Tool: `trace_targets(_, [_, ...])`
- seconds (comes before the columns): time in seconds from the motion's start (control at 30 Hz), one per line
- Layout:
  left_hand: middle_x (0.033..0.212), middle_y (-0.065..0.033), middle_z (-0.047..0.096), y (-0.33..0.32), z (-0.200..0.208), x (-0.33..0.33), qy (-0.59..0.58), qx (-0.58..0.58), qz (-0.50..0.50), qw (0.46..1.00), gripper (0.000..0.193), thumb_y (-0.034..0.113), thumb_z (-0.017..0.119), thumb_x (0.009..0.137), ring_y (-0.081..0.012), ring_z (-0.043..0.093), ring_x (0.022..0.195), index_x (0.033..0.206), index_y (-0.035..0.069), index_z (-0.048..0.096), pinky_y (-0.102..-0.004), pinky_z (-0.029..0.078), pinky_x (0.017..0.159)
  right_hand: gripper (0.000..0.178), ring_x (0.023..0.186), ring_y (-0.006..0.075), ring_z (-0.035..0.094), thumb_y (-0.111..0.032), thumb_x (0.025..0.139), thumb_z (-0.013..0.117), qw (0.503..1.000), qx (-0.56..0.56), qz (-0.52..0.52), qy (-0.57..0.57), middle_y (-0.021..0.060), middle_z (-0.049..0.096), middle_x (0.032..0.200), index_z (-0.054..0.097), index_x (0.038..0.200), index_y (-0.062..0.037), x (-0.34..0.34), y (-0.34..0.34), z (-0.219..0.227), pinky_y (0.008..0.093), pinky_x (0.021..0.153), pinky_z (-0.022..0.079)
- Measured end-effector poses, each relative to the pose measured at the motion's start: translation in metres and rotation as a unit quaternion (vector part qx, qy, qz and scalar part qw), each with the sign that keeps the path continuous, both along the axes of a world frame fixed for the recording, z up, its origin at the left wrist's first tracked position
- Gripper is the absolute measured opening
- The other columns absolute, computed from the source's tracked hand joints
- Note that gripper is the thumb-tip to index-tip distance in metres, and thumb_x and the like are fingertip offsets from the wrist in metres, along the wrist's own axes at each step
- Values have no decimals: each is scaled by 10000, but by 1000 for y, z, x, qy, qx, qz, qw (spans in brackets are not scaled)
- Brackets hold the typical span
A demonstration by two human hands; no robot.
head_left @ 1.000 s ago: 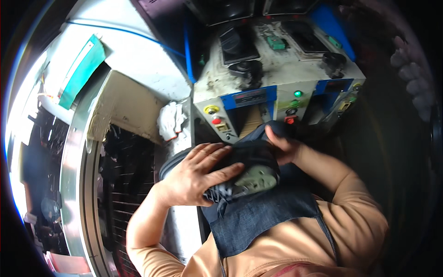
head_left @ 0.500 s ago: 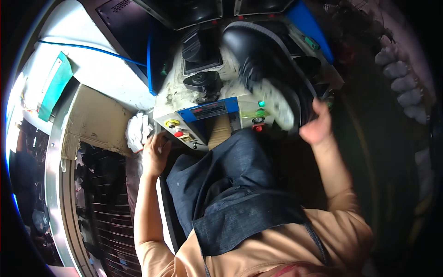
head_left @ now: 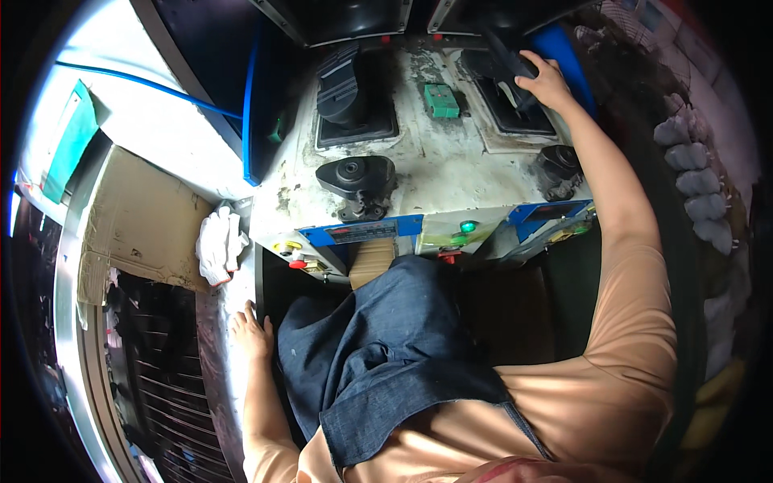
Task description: The person repeatedly retrieves shoes from a conveyor oven, places them into a sole pressing machine, and presses the machine buttons to activate the press.
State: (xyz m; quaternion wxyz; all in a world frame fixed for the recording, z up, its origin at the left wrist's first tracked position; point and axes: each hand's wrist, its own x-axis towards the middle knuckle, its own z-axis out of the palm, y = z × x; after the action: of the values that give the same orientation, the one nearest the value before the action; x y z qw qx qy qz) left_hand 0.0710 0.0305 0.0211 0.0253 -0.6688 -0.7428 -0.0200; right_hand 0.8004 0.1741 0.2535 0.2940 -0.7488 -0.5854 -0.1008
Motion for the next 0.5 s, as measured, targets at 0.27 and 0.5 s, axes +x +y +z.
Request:
trace_targets(0.27, [1144,-166,535,4,-5,0,10,31,-9,999,651,275,669,833,-339,503,1102,1416,121,422,-444,382,956,839,1313,431,428,-359,772,731,983,-173,-63,-25,249,326,1452,328,1503,-268,-17,7,-28,458,1101,383])
trace_targets(0.5, [1133,-160,538,1,-2,0,6,37,-9,999,660,281,677,821,-329,504,1100,1410,123,424,-437,385,949,827,1314,432,433,-342,775,731,985,-166,-54,-1,239,323,1462,341,1501,-275,-15,1,-27,463,1101,382])
